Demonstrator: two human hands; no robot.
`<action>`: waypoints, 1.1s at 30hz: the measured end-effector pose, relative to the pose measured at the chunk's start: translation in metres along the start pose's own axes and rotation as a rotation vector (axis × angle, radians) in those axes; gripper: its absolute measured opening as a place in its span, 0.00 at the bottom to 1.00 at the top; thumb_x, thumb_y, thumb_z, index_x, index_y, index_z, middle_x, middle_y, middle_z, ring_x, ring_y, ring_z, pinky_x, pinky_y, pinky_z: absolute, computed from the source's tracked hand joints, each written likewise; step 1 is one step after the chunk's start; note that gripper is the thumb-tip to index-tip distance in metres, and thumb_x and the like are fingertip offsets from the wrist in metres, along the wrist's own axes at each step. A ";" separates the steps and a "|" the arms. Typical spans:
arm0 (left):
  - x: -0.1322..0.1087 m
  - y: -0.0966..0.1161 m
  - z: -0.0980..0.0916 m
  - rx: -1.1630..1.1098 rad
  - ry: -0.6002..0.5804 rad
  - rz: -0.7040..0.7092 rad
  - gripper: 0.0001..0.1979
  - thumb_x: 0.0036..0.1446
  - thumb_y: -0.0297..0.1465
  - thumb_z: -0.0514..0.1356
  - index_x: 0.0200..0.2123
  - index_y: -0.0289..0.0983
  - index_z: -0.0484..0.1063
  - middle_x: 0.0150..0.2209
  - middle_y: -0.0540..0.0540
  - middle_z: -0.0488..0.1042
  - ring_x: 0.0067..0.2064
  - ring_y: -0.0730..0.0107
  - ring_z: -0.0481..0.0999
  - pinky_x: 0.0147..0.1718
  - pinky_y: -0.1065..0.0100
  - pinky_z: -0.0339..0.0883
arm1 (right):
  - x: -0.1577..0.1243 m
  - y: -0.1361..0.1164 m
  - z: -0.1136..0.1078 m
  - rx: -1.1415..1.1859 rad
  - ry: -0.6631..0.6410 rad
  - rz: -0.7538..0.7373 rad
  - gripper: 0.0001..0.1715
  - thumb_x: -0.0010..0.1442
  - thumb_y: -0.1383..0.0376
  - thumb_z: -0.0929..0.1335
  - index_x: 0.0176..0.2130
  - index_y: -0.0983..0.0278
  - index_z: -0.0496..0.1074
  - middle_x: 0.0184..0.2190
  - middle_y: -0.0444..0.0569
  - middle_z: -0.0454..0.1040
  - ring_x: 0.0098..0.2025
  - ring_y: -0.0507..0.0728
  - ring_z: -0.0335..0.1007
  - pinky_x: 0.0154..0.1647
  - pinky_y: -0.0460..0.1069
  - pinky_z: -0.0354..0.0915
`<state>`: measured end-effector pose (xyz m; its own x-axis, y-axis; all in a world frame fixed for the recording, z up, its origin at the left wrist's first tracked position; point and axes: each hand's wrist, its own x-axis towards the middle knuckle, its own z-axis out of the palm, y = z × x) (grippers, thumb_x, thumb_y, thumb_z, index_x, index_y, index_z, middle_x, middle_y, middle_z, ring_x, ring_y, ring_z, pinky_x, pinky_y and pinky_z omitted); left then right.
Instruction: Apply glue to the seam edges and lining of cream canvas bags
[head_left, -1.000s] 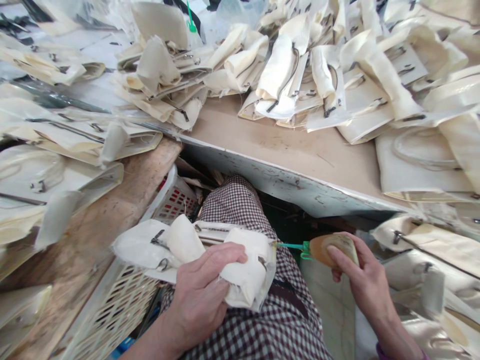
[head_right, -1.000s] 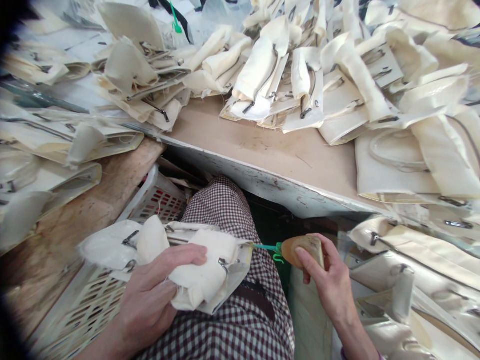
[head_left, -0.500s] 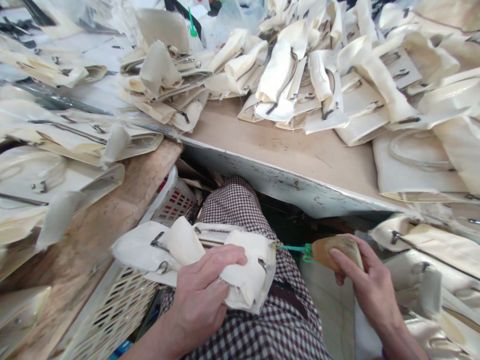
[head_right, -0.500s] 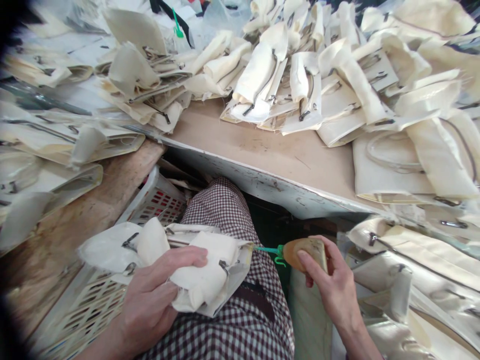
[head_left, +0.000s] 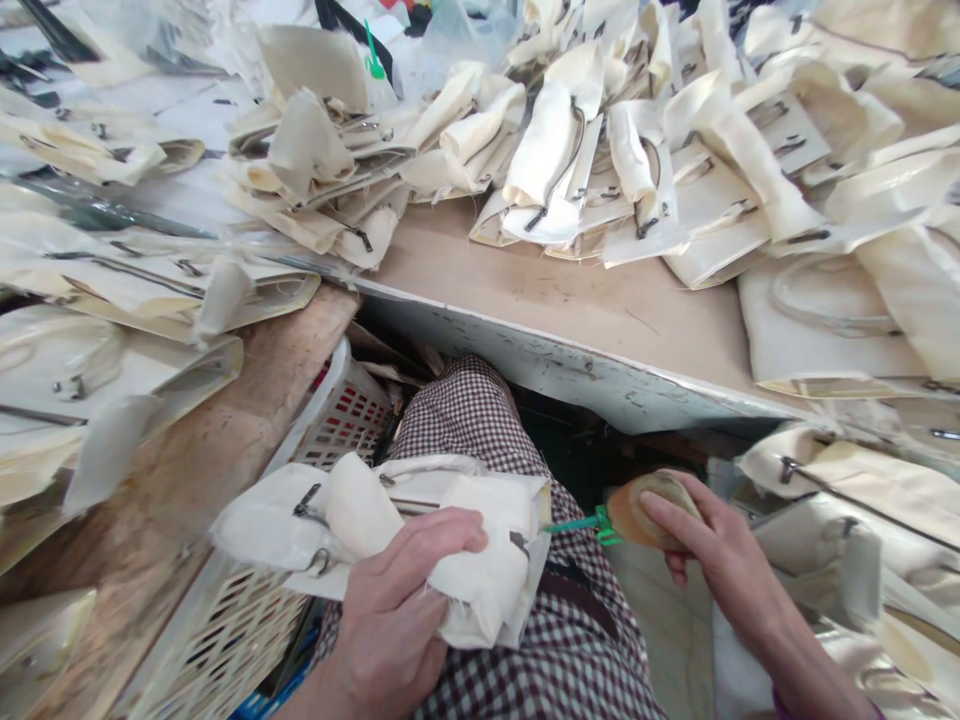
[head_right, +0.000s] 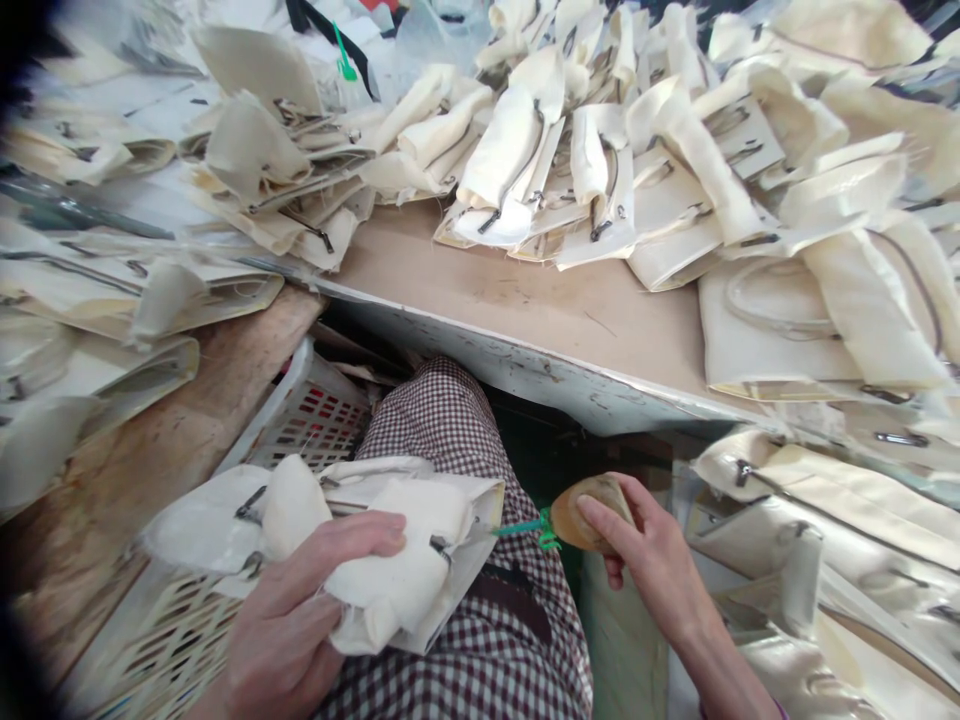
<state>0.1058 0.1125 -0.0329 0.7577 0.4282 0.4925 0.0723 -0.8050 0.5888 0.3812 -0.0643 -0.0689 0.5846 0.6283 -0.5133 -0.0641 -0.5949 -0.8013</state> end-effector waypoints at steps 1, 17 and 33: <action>0.000 -0.001 0.001 -0.006 0.000 0.000 0.09 0.63 0.17 0.56 0.35 0.34 0.72 0.43 0.41 0.79 0.52 0.69 0.77 0.53 0.70 0.75 | 0.002 0.000 0.000 -0.006 -0.001 -0.002 0.30 0.60 0.42 0.73 0.46 0.62 0.71 0.23 0.41 0.69 0.19 0.54 0.63 0.19 0.47 0.63; 0.002 -0.004 0.002 -0.027 0.013 0.003 0.10 0.62 0.17 0.56 0.32 0.34 0.71 0.43 0.40 0.80 0.51 0.68 0.79 0.52 0.69 0.76 | 0.005 0.002 0.000 -0.041 0.100 -0.044 0.33 0.57 0.42 0.74 0.49 0.64 0.71 0.21 0.40 0.70 0.19 0.55 0.64 0.19 0.48 0.65; 0.001 -0.003 0.001 -0.042 0.004 -0.031 0.10 0.61 0.18 0.57 0.31 0.36 0.72 0.42 0.42 0.82 0.49 0.66 0.81 0.50 0.67 0.78 | -0.003 -0.007 0.005 0.241 -0.161 0.074 0.24 0.60 0.47 0.76 0.40 0.65 0.76 0.24 0.43 0.68 0.17 0.51 0.58 0.13 0.44 0.58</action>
<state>0.1072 0.1144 -0.0349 0.7529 0.4542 0.4762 0.0683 -0.7737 0.6299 0.3761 -0.0597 -0.0625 0.4370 0.6702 -0.5998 -0.3036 -0.5178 -0.7998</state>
